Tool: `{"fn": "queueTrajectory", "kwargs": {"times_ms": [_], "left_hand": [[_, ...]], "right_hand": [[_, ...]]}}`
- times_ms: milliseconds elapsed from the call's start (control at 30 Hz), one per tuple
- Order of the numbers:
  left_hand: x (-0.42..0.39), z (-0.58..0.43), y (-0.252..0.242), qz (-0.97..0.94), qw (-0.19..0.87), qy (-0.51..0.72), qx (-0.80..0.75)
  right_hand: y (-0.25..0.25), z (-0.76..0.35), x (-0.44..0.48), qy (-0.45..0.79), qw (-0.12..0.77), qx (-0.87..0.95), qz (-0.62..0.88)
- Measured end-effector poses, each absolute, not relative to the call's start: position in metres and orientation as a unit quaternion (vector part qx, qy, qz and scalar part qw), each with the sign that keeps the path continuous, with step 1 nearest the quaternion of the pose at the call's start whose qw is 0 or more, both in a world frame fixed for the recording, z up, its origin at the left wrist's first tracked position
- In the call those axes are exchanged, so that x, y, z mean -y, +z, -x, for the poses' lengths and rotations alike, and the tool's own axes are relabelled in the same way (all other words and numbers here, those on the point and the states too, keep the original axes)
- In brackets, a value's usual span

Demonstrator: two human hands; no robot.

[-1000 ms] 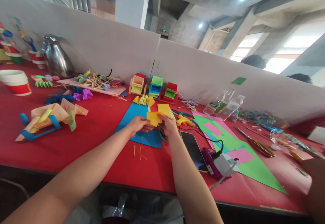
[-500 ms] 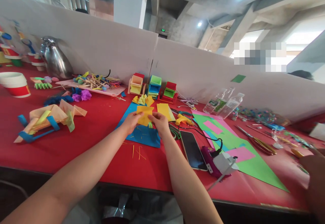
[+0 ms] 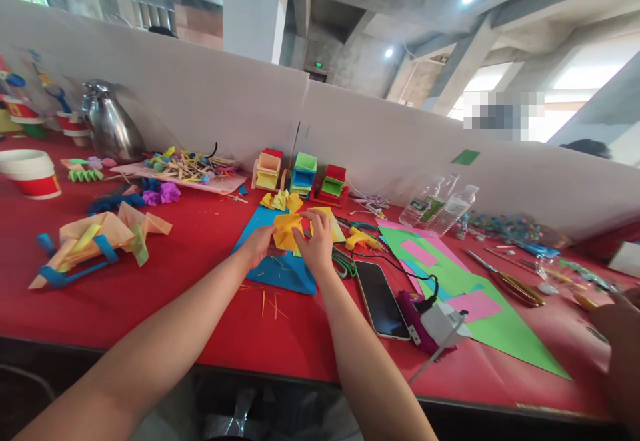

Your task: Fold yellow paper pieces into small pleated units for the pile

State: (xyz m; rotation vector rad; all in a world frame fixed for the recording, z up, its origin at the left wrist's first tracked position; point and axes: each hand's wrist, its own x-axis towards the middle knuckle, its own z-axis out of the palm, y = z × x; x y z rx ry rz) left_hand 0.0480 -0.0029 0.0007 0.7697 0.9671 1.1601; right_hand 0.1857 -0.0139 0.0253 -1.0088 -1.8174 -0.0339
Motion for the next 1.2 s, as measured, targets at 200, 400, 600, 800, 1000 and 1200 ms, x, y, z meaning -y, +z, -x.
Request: {"fn": "queueTrajectory", "kwargs": {"times_ms": [200,400,600,800,1000,1200], "left_hand": [[0.000,-0.048,-0.005,-0.366,0.653,0.504,-0.431],[0.007,-0.050,0.000,-0.392,0.647,0.488,-0.436],[0.005,-0.049,0.000,-0.396,0.647,0.484,-0.436],[0.005,-0.048,-0.001,-0.406,0.642,0.490,-0.429],[0.009,-0.049,0.001,-0.419,0.641,0.498,-0.407],[0.007,-0.048,0.005,-0.386,0.676,0.511,-0.366]], "right_hand": [[0.021,-0.188,0.010,-0.005,0.507,0.747,0.429],[0.023,-0.189,0.010,-0.008,0.513,0.747,0.423],[0.025,-0.188,0.013,-0.010,0.532,0.739,0.413],[0.021,-0.189,0.010,-0.002,0.501,0.753,0.427],[0.018,-0.189,0.006,-0.010,0.446,0.788,0.425],[0.019,-0.193,0.005,0.028,0.448,0.784,0.429]]}}
